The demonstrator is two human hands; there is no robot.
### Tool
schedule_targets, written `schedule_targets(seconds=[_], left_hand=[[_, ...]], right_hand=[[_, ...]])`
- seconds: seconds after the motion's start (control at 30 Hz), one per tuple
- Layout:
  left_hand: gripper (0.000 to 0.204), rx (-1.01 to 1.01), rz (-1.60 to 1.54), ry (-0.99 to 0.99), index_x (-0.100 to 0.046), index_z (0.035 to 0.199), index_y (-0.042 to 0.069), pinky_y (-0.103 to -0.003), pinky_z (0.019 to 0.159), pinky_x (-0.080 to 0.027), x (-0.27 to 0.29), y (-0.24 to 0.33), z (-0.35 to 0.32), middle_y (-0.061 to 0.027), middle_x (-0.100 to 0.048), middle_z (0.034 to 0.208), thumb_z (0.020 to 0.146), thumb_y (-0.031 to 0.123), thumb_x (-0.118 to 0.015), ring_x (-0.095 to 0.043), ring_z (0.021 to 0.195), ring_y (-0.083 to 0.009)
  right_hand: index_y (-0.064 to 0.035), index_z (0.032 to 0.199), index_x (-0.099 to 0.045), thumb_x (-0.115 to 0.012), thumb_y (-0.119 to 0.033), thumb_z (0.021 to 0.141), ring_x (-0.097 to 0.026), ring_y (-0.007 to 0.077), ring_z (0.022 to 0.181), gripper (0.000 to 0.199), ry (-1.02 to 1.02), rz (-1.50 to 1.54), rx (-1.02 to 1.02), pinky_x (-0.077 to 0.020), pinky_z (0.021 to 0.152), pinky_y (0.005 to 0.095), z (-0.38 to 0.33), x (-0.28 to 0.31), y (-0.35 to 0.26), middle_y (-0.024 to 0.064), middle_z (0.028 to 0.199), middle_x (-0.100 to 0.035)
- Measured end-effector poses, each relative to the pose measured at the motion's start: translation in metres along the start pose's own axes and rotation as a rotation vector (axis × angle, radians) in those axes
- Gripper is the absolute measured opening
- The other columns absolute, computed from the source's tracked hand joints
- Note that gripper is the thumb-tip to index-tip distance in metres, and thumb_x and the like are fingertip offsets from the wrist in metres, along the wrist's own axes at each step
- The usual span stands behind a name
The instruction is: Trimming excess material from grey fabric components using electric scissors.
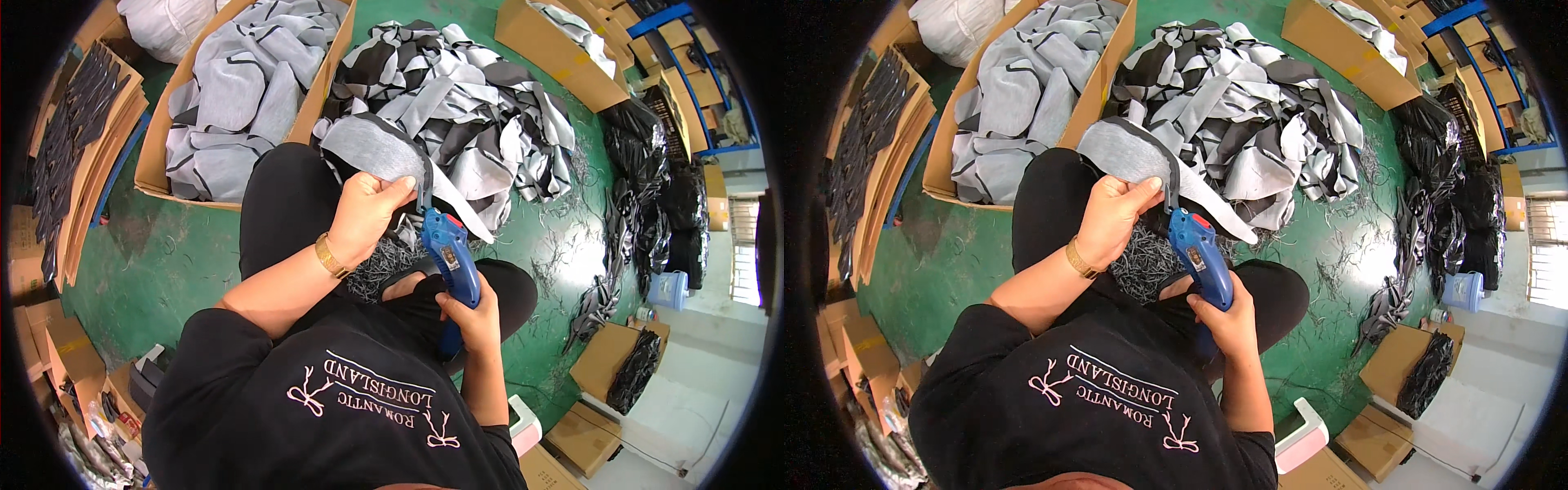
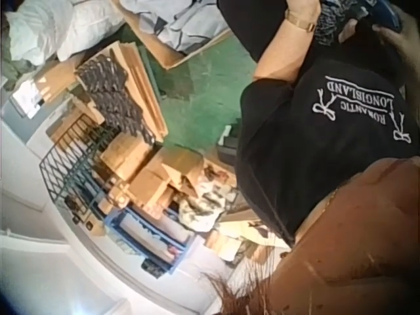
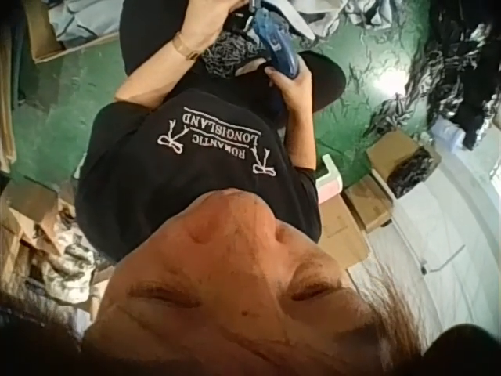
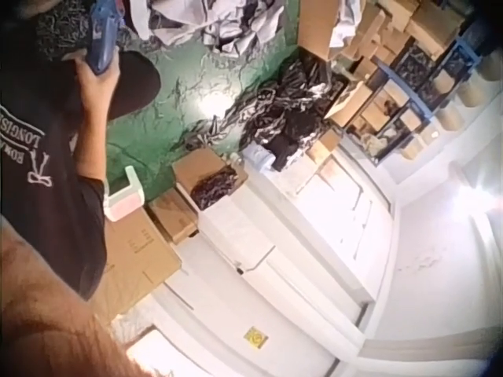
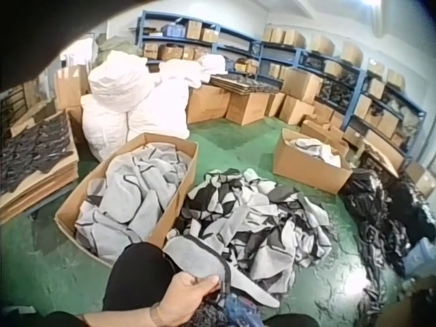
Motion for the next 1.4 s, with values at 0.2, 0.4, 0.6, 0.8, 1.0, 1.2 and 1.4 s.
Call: schedule_targets(seconds=[0.2, 0.4, 0.6, 0.8, 1.0, 1.2, 1.4], left_hand=[[0.021, 0.027, 0.056, 0.015, -0.068, 0.076, -0.005, -0.022, 0.063, -0.048, 0.004, -0.005, -0.001, -0.0056, -0.067, 0.074, 0.087, 0.012, -0.065, -0.06, 0.066, -0.0068], [0.02, 0.017, 0.142, -0.018, -0.068, 0.08, -0.007, -0.022, 0.064, -0.048, -0.003, -0.007, -0.002, -0.0062, -0.068, 0.076, 0.087, 0.012, -0.065, -0.059, 0.067, -0.0064], [0.017, -0.029, 0.123, -0.027, -0.068, 0.083, -0.006, -0.022, 0.067, -0.049, -0.008, -0.006, -0.005, -0.0052, -0.068, 0.077, 0.087, 0.009, -0.063, -0.06, 0.07, -0.0068], [0.014, -0.018, 0.176, -0.103, -0.069, 0.082, -0.003, -0.021, 0.056, -0.042, -0.007, -0.005, -0.003, 0.0003, -0.064, 0.071, 0.087, 0.008, -0.062, -0.053, 0.061, -0.0028], [0.016, 0.011, 0.295, -0.165, -0.063, 0.069, -0.001, -0.022, 0.046, -0.032, -0.002, 0.0, -0.001, 0.0051, -0.057, 0.061, 0.083, 0.006, -0.061, -0.044, 0.053, -0.0005], [0.013, 0.038, 0.621, -0.322, -0.063, 0.068, 0.0, -0.021, 0.048, -0.034, 0.007, -0.002, 0.004, 0.0038, -0.057, 0.061, 0.08, 0.006, -0.062, -0.046, 0.054, -0.0018], [0.024, 0.224, 0.296, -0.413, -0.063, 0.108, 0.0, -0.026, 0.077, -0.051, -0.021, 0.004, -0.012, -0.0051, -0.067, 0.1, 0.084, -0.002, -0.06, -0.063, 0.088, -0.0106]], right_hand=[[0.0024, 0.103, -0.057, -0.071, -0.005, 0.072, -0.054, 0.0092, 0.057, 0.035, 0.017, 0.023, 0.005, -0.0445, 0.053, 0.0241, 0.001, 0.001, 0.0, 0.0024, 0.073, -0.058], [0.0027, 0.103, -0.057, -0.071, -0.004, 0.072, -0.055, 0.0094, 0.057, 0.035, 0.041, 0.031, 0.013, -0.0444, 0.053, 0.0241, 0.002, 0.006, 0.0, 0.0025, 0.073, -0.058], [0.0024, 0.104, -0.057, -0.071, -0.004, 0.072, -0.055, 0.0096, 0.057, 0.036, 0.034, 0.039, 0.008, -0.0446, 0.052, 0.0244, 0.004, 0.011, -0.003, 0.0026, 0.074, -0.058], [0.0032, 0.104, -0.057, -0.071, -0.003, 0.071, -0.056, 0.0104, 0.057, 0.037, -0.008, 0.065, 0.012, -0.0452, 0.053, 0.025, 0.005, 0.012, -0.006, 0.0038, 0.076, -0.06], [0.0056, 0.103, -0.057, -0.07, 0.001, 0.069, -0.056, 0.0143, 0.056, 0.037, -0.014, 0.08, -0.004, -0.0474, 0.051, 0.0266, 0.005, 0.014, -0.01, 0.0066, 0.077, -0.059], [0.0058, 0.104, -0.056, -0.071, -0.002, 0.068, -0.056, 0.0155, 0.055, 0.039, -0.049, 0.162, -0.01, -0.0475, 0.051, 0.0276, 0.013, 0.013, -0.018, 0.0071, 0.075, -0.058], [0.002, 0.103, -0.057, -0.08, -0.011, 0.068, -0.058, 0.011, 0.065, 0.044, 0.1, 0.107, 0.174, -0.0474, 0.06, 0.0251, 0.039, 0.021, -0.054, 0.005, 0.079, -0.061]])
Point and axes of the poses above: each hand's wrist, its own z-axis towards the middle knuckle, its own x-axis out of the back of the hand, y = z × x, the point moved 7 cm from there along z, towards the middle knuckle
